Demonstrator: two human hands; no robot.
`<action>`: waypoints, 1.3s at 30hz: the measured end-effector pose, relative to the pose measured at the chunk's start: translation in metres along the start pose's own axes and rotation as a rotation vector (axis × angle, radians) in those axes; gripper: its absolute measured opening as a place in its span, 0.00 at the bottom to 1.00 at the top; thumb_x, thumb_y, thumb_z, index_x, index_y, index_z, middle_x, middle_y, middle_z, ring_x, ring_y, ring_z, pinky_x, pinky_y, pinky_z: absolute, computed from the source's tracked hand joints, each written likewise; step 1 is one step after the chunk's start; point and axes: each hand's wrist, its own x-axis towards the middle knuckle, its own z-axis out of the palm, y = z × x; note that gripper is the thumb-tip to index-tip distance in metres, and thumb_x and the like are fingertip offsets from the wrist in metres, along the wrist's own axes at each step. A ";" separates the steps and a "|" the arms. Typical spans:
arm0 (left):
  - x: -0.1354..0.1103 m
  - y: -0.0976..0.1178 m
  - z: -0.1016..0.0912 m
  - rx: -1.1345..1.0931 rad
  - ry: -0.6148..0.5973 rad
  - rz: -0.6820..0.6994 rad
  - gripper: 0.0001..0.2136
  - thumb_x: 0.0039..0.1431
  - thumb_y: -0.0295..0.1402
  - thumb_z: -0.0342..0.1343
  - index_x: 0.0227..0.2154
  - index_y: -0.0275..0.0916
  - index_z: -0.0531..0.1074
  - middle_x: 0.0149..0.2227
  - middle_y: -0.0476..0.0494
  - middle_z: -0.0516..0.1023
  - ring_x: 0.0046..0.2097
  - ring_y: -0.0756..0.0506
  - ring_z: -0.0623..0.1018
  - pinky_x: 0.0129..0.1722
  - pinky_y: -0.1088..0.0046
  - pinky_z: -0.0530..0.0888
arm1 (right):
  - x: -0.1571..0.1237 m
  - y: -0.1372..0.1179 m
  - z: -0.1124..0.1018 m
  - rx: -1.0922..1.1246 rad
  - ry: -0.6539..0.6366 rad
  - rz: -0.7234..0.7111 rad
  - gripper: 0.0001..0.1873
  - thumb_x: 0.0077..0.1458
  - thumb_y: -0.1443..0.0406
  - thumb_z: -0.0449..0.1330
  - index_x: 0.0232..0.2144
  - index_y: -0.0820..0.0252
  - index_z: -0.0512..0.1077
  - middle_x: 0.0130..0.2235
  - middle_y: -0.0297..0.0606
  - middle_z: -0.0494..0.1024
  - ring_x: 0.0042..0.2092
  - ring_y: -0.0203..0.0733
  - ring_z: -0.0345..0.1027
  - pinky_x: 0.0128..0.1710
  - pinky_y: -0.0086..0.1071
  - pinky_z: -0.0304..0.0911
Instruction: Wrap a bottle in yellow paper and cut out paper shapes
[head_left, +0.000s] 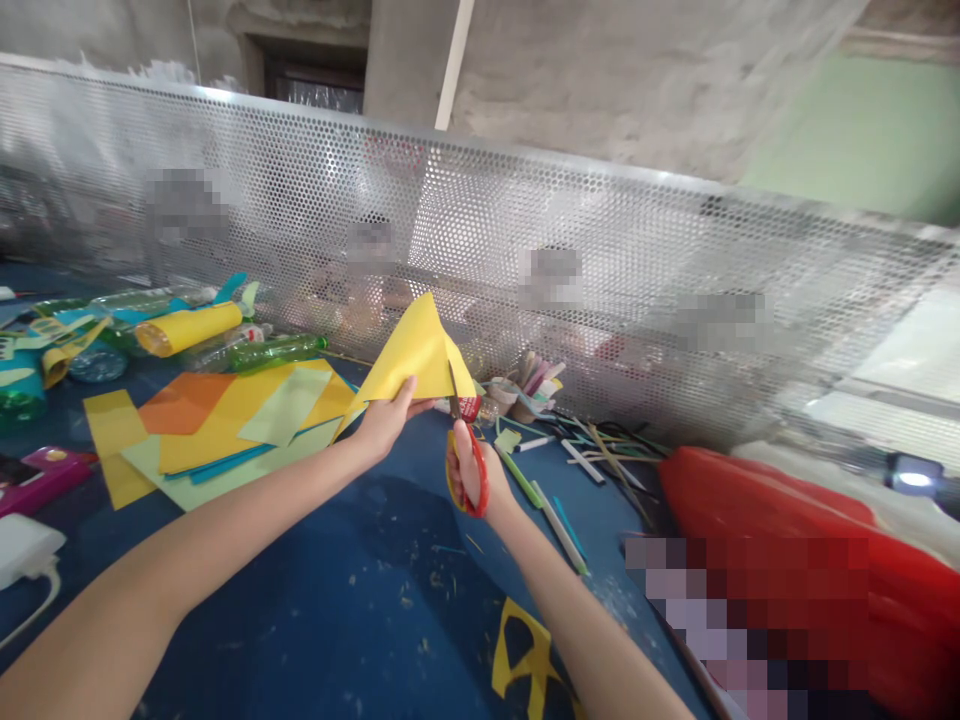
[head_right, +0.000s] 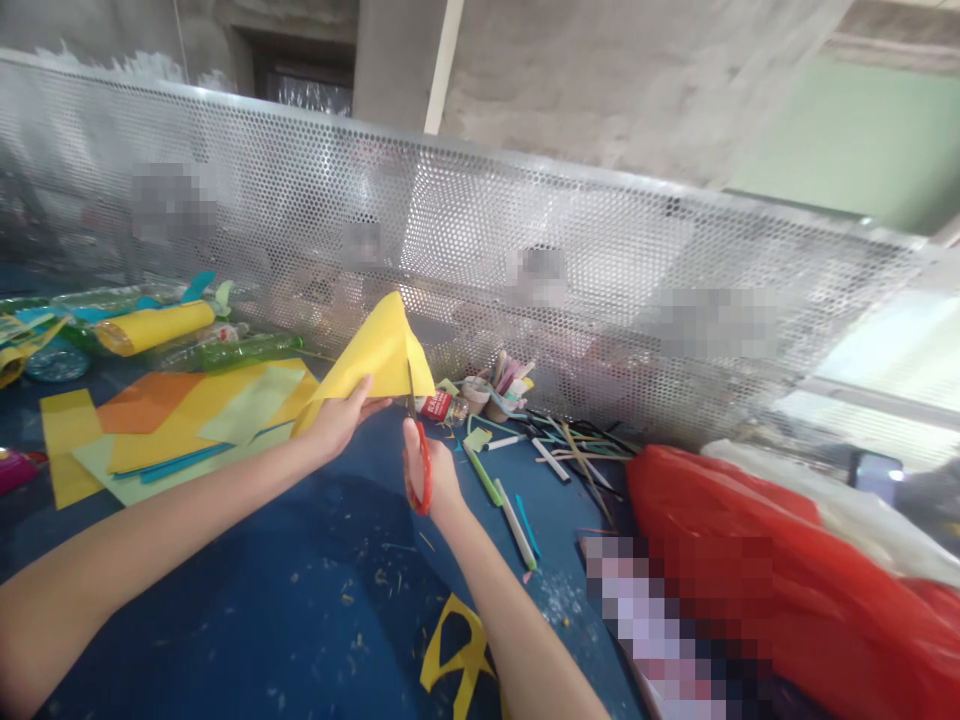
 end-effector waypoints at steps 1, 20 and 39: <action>0.000 0.000 0.000 0.004 0.004 -0.007 0.06 0.57 0.31 0.56 0.35 0.35 0.74 0.37 0.39 0.80 0.42 0.42 0.79 0.48 0.64 0.73 | 0.000 0.000 0.001 0.034 -0.001 0.023 0.31 0.51 0.38 0.43 0.15 0.55 0.56 0.11 0.28 0.57 0.11 0.33 0.52 0.11 0.29 0.56; 0.003 -0.025 -0.013 0.073 -0.216 -0.263 0.17 0.61 0.35 0.47 0.23 0.30 0.73 0.25 0.38 0.78 0.25 0.49 0.77 0.30 0.76 0.73 | 0.005 -0.017 -0.017 0.220 -0.189 0.277 0.36 0.52 0.37 0.36 0.14 0.57 0.62 0.19 0.40 0.74 0.26 0.41 0.72 0.30 0.34 0.69; -0.023 -0.022 -0.002 0.054 -0.291 -0.264 0.17 0.61 0.39 0.45 0.39 0.28 0.69 0.24 0.38 0.78 0.28 0.46 0.76 0.33 0.71 0.71 | 0.028 0.013 -0.100 0.375 -0.232 0.285 0.27 0.50 0.44 0.55 0.13 0.57 0.62 0.24 0.44 0.77 0.31 0.45 0.75 0.38 0.39 0.70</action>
